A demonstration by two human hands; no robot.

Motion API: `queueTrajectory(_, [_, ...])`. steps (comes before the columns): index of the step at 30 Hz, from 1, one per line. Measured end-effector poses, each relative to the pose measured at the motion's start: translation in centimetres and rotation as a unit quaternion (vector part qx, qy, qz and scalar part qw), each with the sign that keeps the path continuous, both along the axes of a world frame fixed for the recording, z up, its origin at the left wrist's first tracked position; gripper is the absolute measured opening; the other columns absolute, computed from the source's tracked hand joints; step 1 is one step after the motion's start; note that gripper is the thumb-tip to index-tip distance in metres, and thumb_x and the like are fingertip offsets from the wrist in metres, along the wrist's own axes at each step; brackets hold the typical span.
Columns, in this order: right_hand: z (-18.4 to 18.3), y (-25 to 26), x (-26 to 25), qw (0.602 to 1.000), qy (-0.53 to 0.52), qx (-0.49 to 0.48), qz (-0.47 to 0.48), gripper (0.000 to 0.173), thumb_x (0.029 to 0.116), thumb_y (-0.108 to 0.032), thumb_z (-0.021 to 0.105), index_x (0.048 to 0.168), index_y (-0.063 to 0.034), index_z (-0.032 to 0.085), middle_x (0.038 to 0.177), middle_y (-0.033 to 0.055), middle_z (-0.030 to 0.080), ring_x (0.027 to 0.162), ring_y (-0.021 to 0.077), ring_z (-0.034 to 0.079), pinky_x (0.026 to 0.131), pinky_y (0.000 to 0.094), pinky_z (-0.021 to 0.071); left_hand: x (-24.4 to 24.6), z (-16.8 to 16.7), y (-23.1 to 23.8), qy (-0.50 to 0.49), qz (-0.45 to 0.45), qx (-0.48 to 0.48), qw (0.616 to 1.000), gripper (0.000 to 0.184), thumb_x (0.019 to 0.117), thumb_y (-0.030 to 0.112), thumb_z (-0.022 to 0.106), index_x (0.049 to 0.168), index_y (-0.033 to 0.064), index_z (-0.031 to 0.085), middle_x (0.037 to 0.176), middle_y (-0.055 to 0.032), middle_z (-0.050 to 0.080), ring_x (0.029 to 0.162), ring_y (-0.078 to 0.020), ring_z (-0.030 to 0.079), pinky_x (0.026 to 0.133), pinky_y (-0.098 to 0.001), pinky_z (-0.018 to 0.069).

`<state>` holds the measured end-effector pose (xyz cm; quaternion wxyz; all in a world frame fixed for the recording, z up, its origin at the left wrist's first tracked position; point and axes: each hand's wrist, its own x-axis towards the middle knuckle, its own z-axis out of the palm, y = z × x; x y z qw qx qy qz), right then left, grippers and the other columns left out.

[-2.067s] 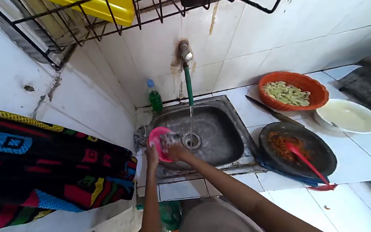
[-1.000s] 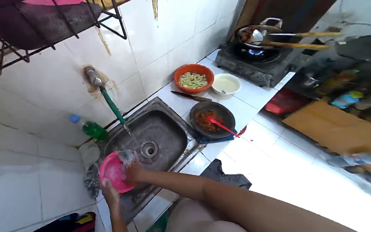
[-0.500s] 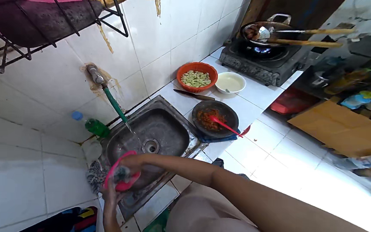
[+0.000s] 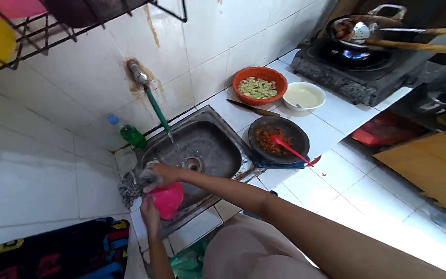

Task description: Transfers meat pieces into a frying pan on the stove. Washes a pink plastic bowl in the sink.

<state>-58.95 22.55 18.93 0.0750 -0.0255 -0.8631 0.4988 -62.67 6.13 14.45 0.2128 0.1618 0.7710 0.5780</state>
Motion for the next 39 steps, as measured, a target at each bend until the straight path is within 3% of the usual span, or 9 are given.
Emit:
queueTrajectory(6, [-0.5,-2.6,0.6,0.989,-0.063,-0.016,-0.134,0.037,0.1055,-0.02,0.054,0.117,0.0114,0.069,0.129,0.0328,0.063,0.127,0.0436,0.059,0.112,0.0527,0.0423,1.0,0.5,1.9,0.027,0.066,-0.03,0.997,0.051,0.1133,0.021,0.027,0.128,-0.0196,0.054,0.128,-0.0351,0.058,0.121,-0.0346,0.057,0.107,-0.0469,0.0425])
queueTrajectory(11, [0.0,-0.6,-1.7,0.984,-0.14,0.026,-0.104,0.041,0.1033,-0.024,0.057,0.13,0.0064,0.063,0.143,0.0304,0.053,0.135,0.0433,0.051,0.112,0.0564,0.0419,1.7,1.5,3.4,-0.015,0.115,0.032,0.993,0.049,0.1126,0.019,0.025,0.128,-0.0186,0.054,0.126,-0.0326,0.058,0.118,-0.0298,0.056,0.106,-0.0428,0.0418])
queueTrajectory(14, [0.2,-4.2,1.2,0.989,-0.058,0.118,-0.066,0.042,0.1024,-0.026,0.056,0.133,0.0001,0.067,0.141,0.0272,0.06,0.135,0.0459,0.053,0.114,0.062,0.038,0.9,2.7,3.8,-0.056,0.17,0.088,0.98,0.046,0.1125,0.021,0.022,0.127,-0.0114,0.052,0.108,-0.0184,0.059,0.097,-0.0163,0.059,0.088,-0.0312,0.0494])
queueTrajectory(18, [-6.5,-7.1,4.1,0.929,0.259,0.181,-0.192,0.039,0.0967,-0.036,0.057,0.116,-0.0113,0.079,0.127,0.0162,0.072,0.125,0.0422,0.063,0.11,0.0663,0.0407,-0.4,4.0,3.4,-0.172,0.275,0.092,0.941,0.047,0.1135,0.023,0.026,0.135,-0.012,0.049,0.13,-0.0286,0.055,0.113,-0.0299,0.057,0.098,-0.0453,0.0469])
queueTrajectory(22, [-8.7,-5.8,4.0,0.923,0.261,-0.018,-0.282,0.063,0.1046,-0.042,0.043,0.132,0.011,0.061,0.14,0.0311,0.059,0.137,0.0402,0.054,0.119,0.0507,0.0384,-0.9,2.8,2.3,-0.196,0.264,0.216,0.919,0.045,0.1132,0.023,0.021,0.136,-0.0072,0.046,0.123,-0.0216,0.058,0.107,-0.0227,0.06,0.093,-0.0406,0.0518])
queueTrajectory(24, [-7.7,-4.6,3.6,0.918,0.192,-0.167,-0.303,0.053,0.1017,-0.018,0.038,0.136,0.0194,0.053,0.143,0.0354,0.053,0.138,0.037,0.052,0.119,0.0422,0.0381,-1.1,3.0,1.6,-0.189,0.232,0.197,0.934,0.047,0.1137,0.024,0.02,0.138,-0.0065,0.046,0.125,-0.0208,0.059,0.109,-0.0207,0.06,0.094,-0.0383,0.0517])
queueTrajectory(28, [-3.4,-0.2,2.5,0.912,-0.071,-0.344,-0.211,0.048,0.1126,-0.014,0.021,0.146,0.0104,0.045,0.146,0.0272,0.052,0.132,0.0239,0.053,0.113,0.0348,0.0414,-1.6,3.1,-0.4,-0.197,0.137,0.155,0.958,0.046,0.1135,0.024,0.022,0.139,-0.0044,0.047,0.126,-0.0169,0.061,0.109,-0.0167,0.062,0.093,-0.035,0.053])
queueTrajectory(34, [1.0,1.0,-1.4,0.992,-0.105,-0.054,0.049,0.034,0.1059,-0.015,0.052,0.13,0.0021,0.068,0.13,0.0217,0.067,0.123,0.0296,0.063,0.109,0.0472,0.0442,-1.2,5.4,-0.1,-0.082,0.044,-0.001,0.996,0.044,0.113,0.014,0.026,0.126,-0.0183,0.052,0.121,-0.0273,0.059,0.108,-0.0196,0.058,0.097,-0.0335,0.0468])
queueTrajectory(39, [-0.7,-4.5,0.6,0.993,0.004,0.1,-0.058,0.046,0.0951,-0.034,0.067,0.13,-0.004,0.071,0.14,0.0259,0.061,0.138,0.0454,0.051,0.115,0.063,0.0373,-1.1,4.0,1.9,-0.106,0.19,0.061,0.974,0.044,0.1133,0.015,0.021,0.126,-0.0174,0.048,0.112,-0.0238,0.056,0.099,-0.0184,0.057,0.09,-0.0321,0.048])
